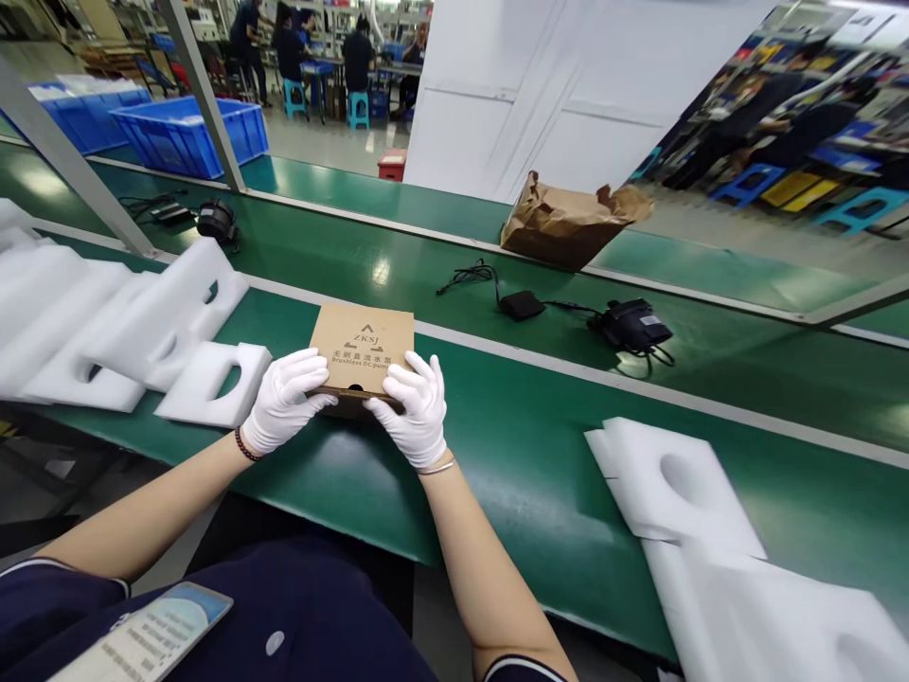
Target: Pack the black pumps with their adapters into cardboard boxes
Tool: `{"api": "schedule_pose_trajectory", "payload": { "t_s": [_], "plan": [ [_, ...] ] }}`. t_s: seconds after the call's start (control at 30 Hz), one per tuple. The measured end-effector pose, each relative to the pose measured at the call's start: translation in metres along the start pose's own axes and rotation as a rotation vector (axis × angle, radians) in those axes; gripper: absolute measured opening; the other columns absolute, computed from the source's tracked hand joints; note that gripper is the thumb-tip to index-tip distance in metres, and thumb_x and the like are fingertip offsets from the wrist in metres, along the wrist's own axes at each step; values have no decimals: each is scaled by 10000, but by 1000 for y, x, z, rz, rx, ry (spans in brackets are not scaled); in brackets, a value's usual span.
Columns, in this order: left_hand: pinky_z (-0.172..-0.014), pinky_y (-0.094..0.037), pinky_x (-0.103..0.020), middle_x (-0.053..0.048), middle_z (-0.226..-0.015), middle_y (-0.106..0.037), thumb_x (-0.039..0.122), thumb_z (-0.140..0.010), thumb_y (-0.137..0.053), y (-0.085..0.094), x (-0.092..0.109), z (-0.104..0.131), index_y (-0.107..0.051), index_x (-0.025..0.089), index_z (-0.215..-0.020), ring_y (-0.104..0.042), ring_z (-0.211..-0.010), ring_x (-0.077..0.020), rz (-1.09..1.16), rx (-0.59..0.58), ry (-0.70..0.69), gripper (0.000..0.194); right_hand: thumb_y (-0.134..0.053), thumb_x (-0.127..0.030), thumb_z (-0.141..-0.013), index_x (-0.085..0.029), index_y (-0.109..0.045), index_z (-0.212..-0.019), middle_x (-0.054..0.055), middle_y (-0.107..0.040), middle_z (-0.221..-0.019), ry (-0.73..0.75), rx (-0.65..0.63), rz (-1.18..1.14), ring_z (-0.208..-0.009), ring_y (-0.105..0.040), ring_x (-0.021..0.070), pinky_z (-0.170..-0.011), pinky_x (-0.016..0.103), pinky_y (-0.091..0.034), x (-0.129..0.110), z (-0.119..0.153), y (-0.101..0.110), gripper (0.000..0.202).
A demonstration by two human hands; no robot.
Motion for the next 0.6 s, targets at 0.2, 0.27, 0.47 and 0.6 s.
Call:
{"api": "schedule_pose_trajectory", "payload": {
  "t_s": [0.2,0.27,0.47,0.6],
  "plan": [
    [-1164,-347,-533,-154,-1603,-228,497,-682,-840,-6,7,13,-615,186,-1040,-339,-1448,-342,213,112,212,525,-637,-380,-914,-265,-662,-688,-5,-732,-1007,-30,-352,106,-1229,-557,314,-1154,649,-160,-39,-25,-14,256],
    [-1145,-390,-490,-158,-1630,-130,472,-711,-821,-15,7,18,-578,183,-1065,-392,-1421,-319,301,120,335,518,-634,-382,-919,-271,-680,-743,2,-730,-1034,-15,-319,116,-1144,-610,282,-1164,629,-164,-40,-25,-14,213],
    [-1165,-366,-468,-144,-1596,-235,405,-734,-793,-28,7,20,-523,204,-1091,-368,-1440,-284,444,156,445,490,-591,-456,-943,-332,-706,-1001,-1,-742,-1046,160,-303,201,-1026,-662,228,-1208,533,-161,-27,-9,-15,179],
    [-1144,-394,-468,-148,-1584,-265,421,-692,-832,-31,2,22,-529,205,-1061,-397,-1422,-297,479,174,412,523,-581,-331,-953,-338,-706,-1020,-4,-741,-1050,124,-192,263,-1030,-669,212,-1174,496,-282,-28,-2,-13,142]
  ]
}}
Point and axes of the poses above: each hand's wrist, its own z-axis away from the middle knuckle, its own y-axis out of the back of the hand, x = y × z, the point moved 5 cm from there along -z, towards the middle knuckle
